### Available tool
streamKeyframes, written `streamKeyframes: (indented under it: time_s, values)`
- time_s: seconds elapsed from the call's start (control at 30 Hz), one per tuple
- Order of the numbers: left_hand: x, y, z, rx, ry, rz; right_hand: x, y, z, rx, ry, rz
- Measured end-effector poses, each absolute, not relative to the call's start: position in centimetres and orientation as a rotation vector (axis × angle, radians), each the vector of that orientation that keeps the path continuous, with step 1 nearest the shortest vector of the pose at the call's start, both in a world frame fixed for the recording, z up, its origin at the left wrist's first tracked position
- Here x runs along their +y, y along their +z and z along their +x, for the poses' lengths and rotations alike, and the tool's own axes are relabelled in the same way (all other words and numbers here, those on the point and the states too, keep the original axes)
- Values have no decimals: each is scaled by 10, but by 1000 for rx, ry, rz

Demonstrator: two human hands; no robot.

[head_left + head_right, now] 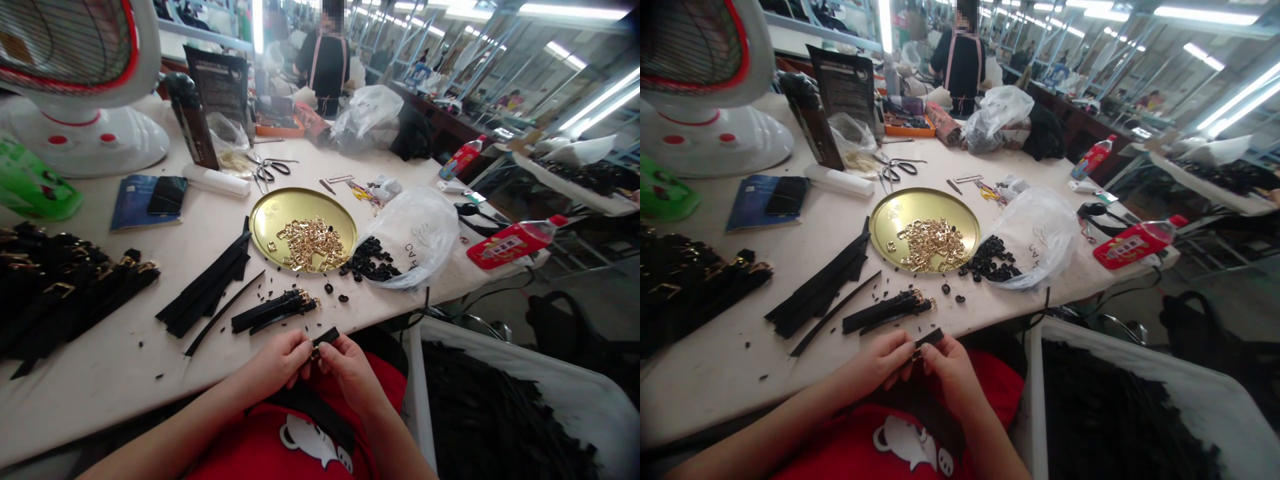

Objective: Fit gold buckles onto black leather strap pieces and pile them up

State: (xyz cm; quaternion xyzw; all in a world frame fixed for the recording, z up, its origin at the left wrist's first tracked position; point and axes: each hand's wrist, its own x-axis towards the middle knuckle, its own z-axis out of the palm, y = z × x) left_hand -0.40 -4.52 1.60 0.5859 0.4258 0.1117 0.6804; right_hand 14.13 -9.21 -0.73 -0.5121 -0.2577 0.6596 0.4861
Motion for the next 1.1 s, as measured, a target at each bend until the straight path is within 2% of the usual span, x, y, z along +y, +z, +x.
streamKeyframes:
  time_s: [0.17,0.23,0.37,0.47,0.57,0.73,0.8,0.97,1.1]
  values:
    - [-49,9,-3,1025,295,1413,-92,-9,138,-920,1225,-1469]
    - [-50,9,-3,1043,297,1380,-93,-10,137,-848,1318,-1436]
    - [-53,15,-4,968,286,1261,-94,-7,139,-563,1713,-1189]
    - [-57,19,-6,934,297,1239,-98,-4,140,-567,1686,-1179]
    - [-62,17,-6,937,299,1247,-104,-2,136,-824,1467,-1320]
    - [-68,8,-6,1070,337,1420,-111,-7,130,-1391,783,-1635]
    - [-69,6,-7,1100,363,1523,-109,-11,130,-1443,692,-1695]
    - [-63,2,-10,1051,294,1513,-102,-14,137,-1337,996,-1580]
    - [-50,0,-8,1032,287,1451,-102,-6,140,-1354,1031,-1477]
